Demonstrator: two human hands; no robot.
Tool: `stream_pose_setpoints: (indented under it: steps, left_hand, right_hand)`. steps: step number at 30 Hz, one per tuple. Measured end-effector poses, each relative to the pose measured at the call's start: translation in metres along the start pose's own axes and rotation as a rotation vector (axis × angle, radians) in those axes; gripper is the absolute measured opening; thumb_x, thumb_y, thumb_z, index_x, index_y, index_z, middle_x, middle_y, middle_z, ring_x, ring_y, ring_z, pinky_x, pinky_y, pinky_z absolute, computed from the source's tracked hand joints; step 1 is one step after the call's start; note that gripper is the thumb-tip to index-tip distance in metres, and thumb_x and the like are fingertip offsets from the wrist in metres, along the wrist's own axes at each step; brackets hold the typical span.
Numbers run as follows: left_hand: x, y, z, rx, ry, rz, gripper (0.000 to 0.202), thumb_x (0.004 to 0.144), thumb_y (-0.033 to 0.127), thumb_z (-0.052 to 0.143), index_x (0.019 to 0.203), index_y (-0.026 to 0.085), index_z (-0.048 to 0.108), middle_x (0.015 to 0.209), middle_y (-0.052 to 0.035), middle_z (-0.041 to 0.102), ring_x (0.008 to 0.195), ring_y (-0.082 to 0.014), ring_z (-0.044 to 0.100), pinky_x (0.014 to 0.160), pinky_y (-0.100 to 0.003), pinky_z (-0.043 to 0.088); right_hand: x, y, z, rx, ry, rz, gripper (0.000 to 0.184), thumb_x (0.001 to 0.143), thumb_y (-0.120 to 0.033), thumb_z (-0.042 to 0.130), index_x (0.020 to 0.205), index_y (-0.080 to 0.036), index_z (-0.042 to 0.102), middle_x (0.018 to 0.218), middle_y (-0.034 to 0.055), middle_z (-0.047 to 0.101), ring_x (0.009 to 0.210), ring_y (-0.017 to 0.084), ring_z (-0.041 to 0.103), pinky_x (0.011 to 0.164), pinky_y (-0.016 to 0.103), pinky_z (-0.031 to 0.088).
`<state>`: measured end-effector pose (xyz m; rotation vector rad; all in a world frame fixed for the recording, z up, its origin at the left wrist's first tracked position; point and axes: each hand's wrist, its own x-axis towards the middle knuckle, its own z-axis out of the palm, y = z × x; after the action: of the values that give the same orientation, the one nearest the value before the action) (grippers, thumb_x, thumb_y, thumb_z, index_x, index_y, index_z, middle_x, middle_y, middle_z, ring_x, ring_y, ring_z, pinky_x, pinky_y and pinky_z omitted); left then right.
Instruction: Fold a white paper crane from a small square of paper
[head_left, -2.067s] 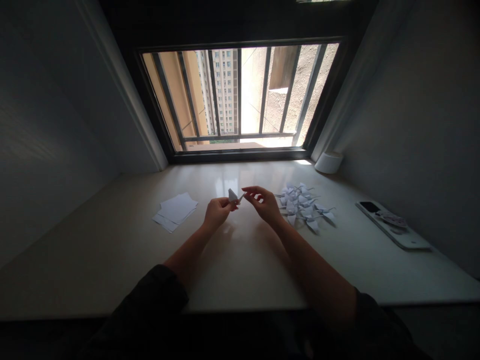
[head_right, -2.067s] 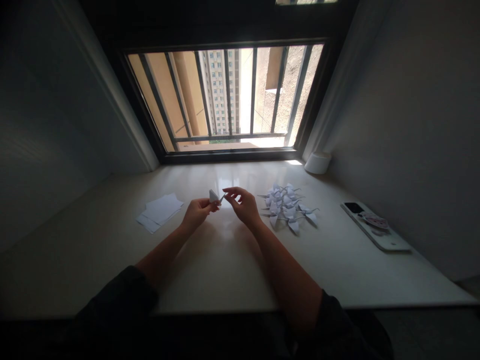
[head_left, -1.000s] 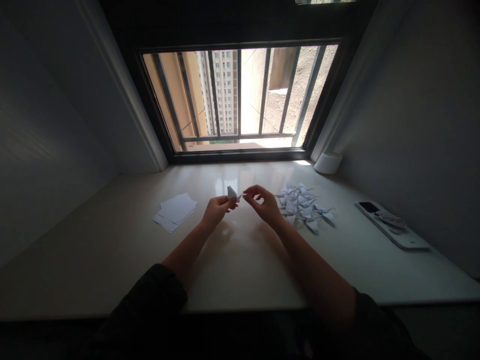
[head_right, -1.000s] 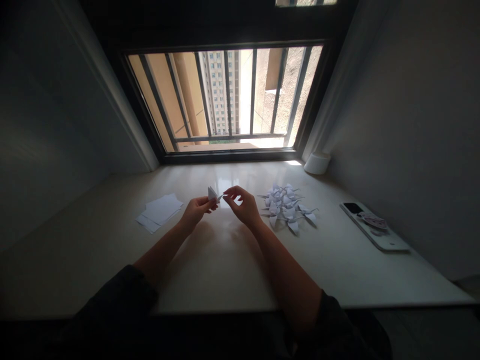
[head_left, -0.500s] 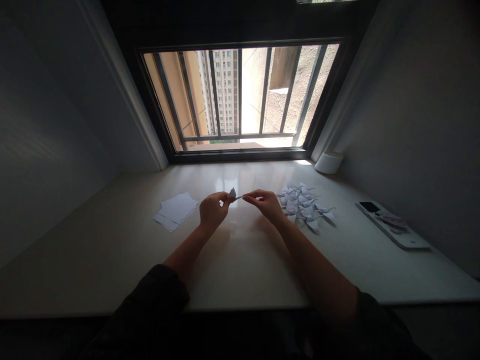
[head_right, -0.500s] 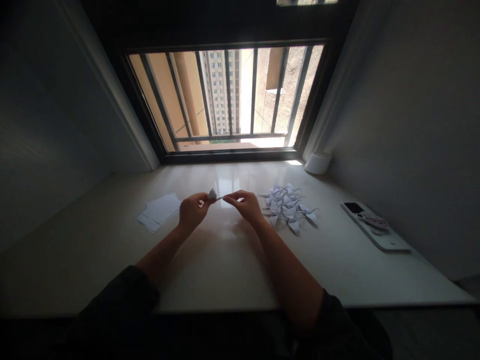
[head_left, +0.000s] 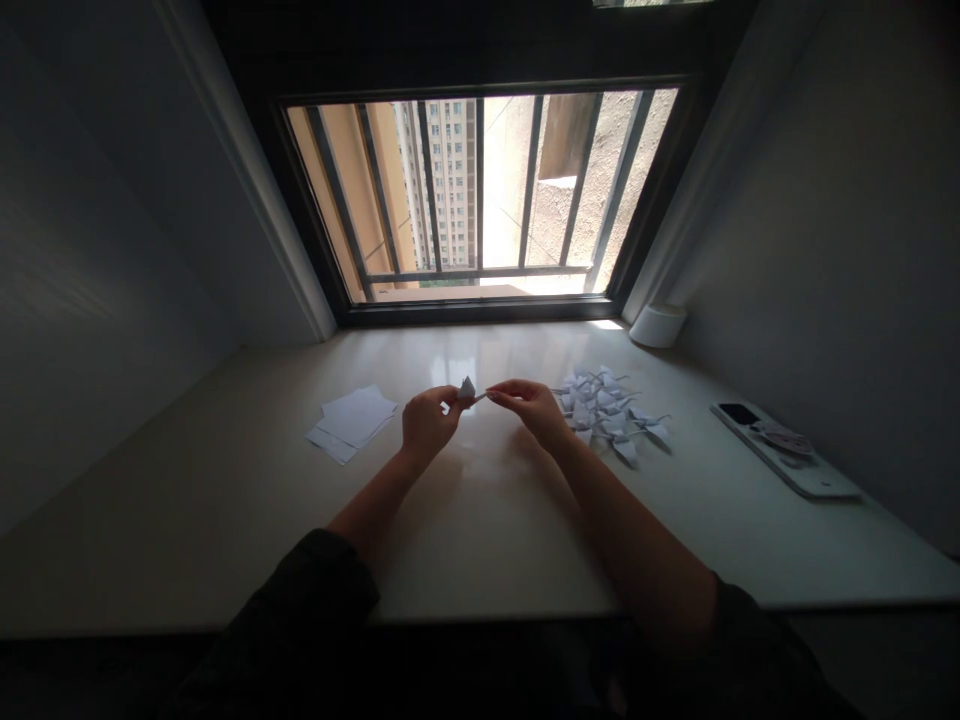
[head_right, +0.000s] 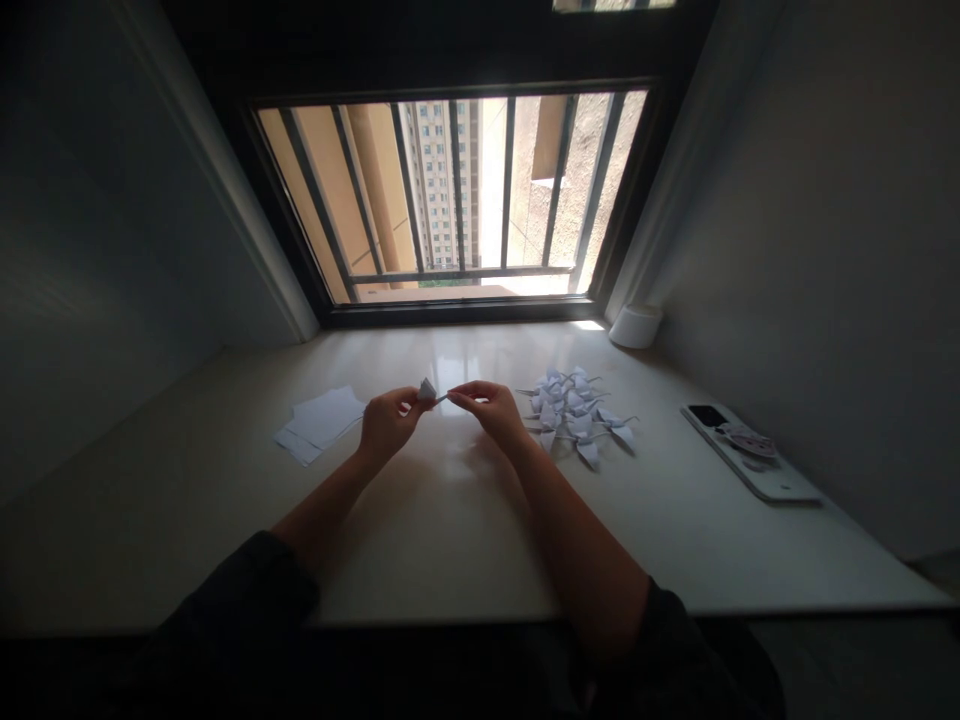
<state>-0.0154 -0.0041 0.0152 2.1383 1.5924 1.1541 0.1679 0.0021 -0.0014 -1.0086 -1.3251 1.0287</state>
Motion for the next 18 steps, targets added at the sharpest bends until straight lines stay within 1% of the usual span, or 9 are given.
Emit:
stream_pose_setpoints:
  steps: [7, 10, 14, 16, 18]
  left_hand:
    - [-0.001, 0.001, 0.003, -0.084, -0.027, -0.057, 0.033, 0.078, 0.052, 0.056, 0.075, 0.024, 0.073, 0.072, -0.0022, 0.071, 0.063, -0.0165, 0.060, 0.059, -0.025, 0.037]
    - [-0.002, 0.001, 0.004, -0.091, -0.028, -0.063, 0.034, 0.078, 0.054, 0.057, 0.075, 0.024, 0.073, 0.071, -0.0021, 0.071, 0.061, -0.0160, 0.059, 0.058, -0.025, 0.037]
    - [-0.002, 0.001, 0.005, -0.111, -0.035, -0.065, 0.035, 0.077, 0.054, 0.058, 0.073, 0.023, 0.073, 0.069, -0.0021, 0.071, 0.058, -0.0157, 0.058, 0.057, -0.025, 0.038]
    - [-0.001, 0.000, 0.006, -0.160, -0.049, -0.085, 0.034, 0.076, 0.053, 0.059, 0.073, 0.022, 0.073, 0.069, -0.0026, 0.071, 0.060, -0.0163, 0.060, 0.058, -0.025, 0.039]
    - [0.000, -0.002, 0.007, -0.249, -0.071, -0.121, 0.033, 0.075, 0.051, 0.060, 0.076, 0.021, 0.074, 0.072, -0.0036, 0.072, 0.064, -0.0176, 0.063, 0.060, -0.026, 0.041]
  right_hand:
    - [0.001, 0.007, 0.006, 0.057, 0.068, 0.010, 0.027, 0.062, -0.045, 0.076, 0.077, -0.022, 0.074, 0.080, 0.0043, 0.073, 0.078, 0.020, 0.065, 0.077, 0.034, 0.050]
    - [0.000, 0.010, 0.010, 0.074, 0.084, 0.024, 0.028, 0.062, -0.046, 0.075, 0.076, -0.022, 0.073, 0.080, 0.0041, 0.073, 0.077, 0.020, 0.064, 0.075, 0.034, 0.051]
    - [-0.002, 0.013, 0.016, 0.095, 0.143, -0.014, 0.024, 0.064, -0.044, 0.074, 0.074, -0.022, 0.071, 0.079, 0.0031, 0.072, 0.076, 0.019, 0.064, 0.074, 0.033, 0.050]
    - [-0.002, 0.013, 0.015, 0.092, 0.152, -0.024, 0.024, 0.065, -0.043, 0.074, 0.075, -0.022, 0.072, 0.080, 0.0034, 0.072, 0.077, 0.019, 0.064, 0.074, 0.033, 0.050]
    - [-0.001, 0.011, 0.012, 0.063, 0.130, 0.007, 0.026, 0.065, -0.044, 0.073, 0.079, -0.022, 0.073, 0.083, 0.0043, 0.073, 0.079, 0.019, 0.064, 0.073, 0.033, 0.049]
